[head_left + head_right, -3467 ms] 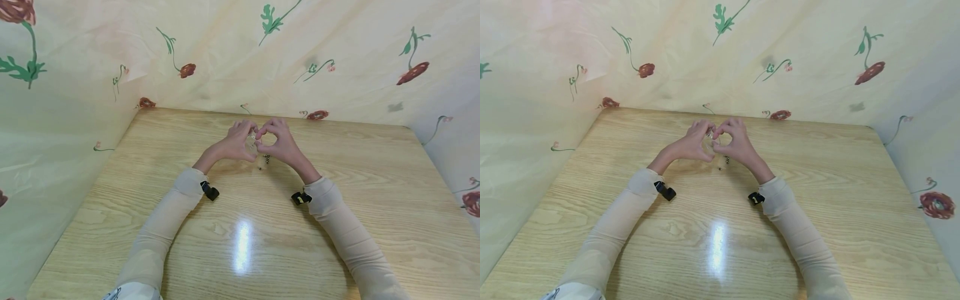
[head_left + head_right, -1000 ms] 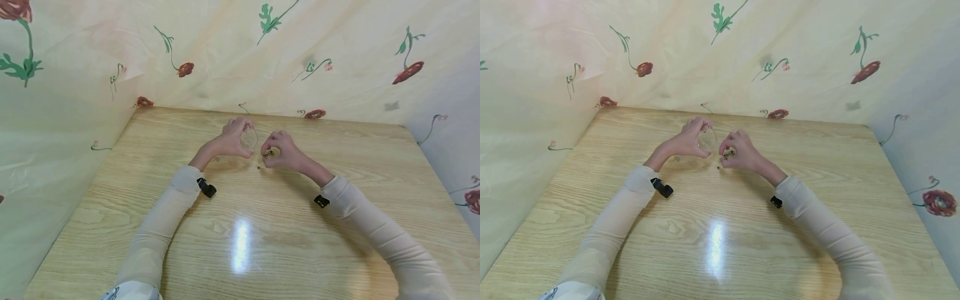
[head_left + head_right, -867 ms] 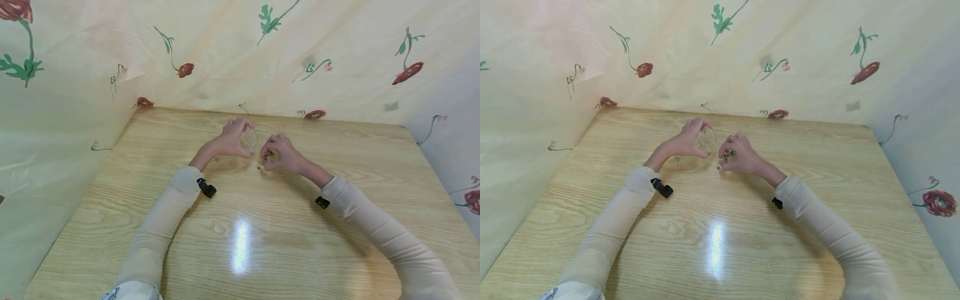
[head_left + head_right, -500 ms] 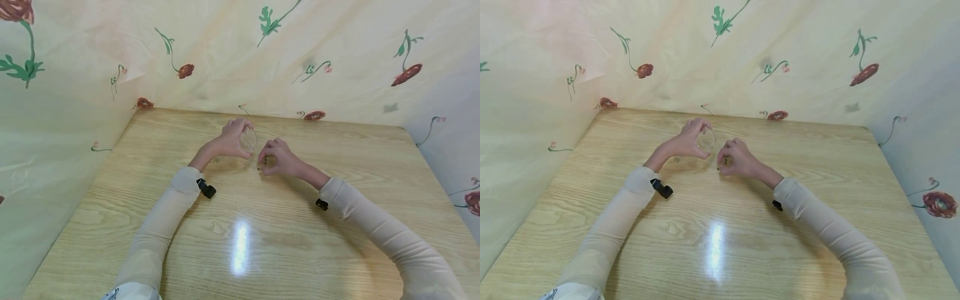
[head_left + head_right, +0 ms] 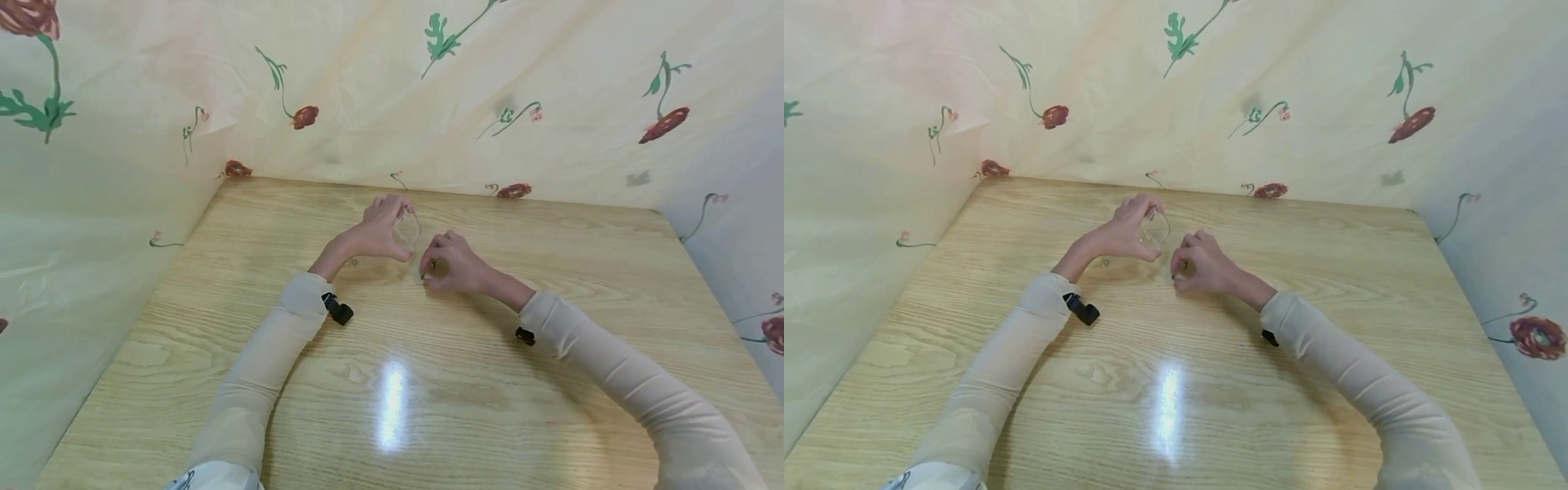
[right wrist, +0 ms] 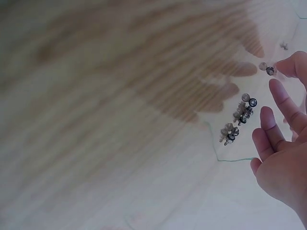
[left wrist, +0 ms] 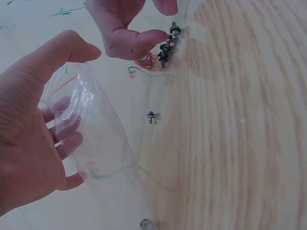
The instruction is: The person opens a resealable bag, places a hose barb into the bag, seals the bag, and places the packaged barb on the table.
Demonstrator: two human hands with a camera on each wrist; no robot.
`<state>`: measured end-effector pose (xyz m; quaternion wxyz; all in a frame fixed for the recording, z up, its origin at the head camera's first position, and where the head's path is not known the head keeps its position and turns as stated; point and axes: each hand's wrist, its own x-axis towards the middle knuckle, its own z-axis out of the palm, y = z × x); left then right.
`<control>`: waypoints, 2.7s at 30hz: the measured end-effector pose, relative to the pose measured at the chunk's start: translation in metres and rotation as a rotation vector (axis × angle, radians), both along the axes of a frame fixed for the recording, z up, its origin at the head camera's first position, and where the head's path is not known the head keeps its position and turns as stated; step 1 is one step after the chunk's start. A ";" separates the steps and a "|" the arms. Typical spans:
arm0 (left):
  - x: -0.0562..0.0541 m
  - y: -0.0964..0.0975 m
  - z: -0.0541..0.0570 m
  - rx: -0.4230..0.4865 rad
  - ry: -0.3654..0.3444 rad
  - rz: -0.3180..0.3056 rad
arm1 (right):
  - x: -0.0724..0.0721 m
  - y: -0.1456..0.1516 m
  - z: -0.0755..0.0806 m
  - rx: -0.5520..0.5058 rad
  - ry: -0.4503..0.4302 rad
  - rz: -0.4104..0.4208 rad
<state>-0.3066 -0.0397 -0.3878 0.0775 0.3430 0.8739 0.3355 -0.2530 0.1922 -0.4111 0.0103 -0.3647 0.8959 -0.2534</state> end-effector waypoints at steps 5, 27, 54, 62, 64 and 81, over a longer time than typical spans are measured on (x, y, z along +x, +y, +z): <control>0.001 0.000 0.001 -0.002 0.002 -0.001 | 0.001 -0.001 -0.001 0.012 0.005 0.009; 0.003 0.000 0.002 -0.002 -0.004 -0.008 | 0.001 -0.003 -0.005 0.016 -0.002 0.033; 0.003 0.003 0.000 -0.039 0.021 0.004 | 0.003 -0.001 0.000 0.037 0.009 0.004; 0.005 0.003 0.001 -0.042 0.022 0.002 | 0.002 0.002 0.001 0.018 0.029 -0.024; 0.005 0.003 0.001 -0.040 0.019 0.004 | 0.000 0.004 0.000 0.008 0.032 -0.034; 0.003 0.002 -0.003 -0.032 0.027 -0.003 | -0.009 0.013 0.009 -0.144 0.040 -0.120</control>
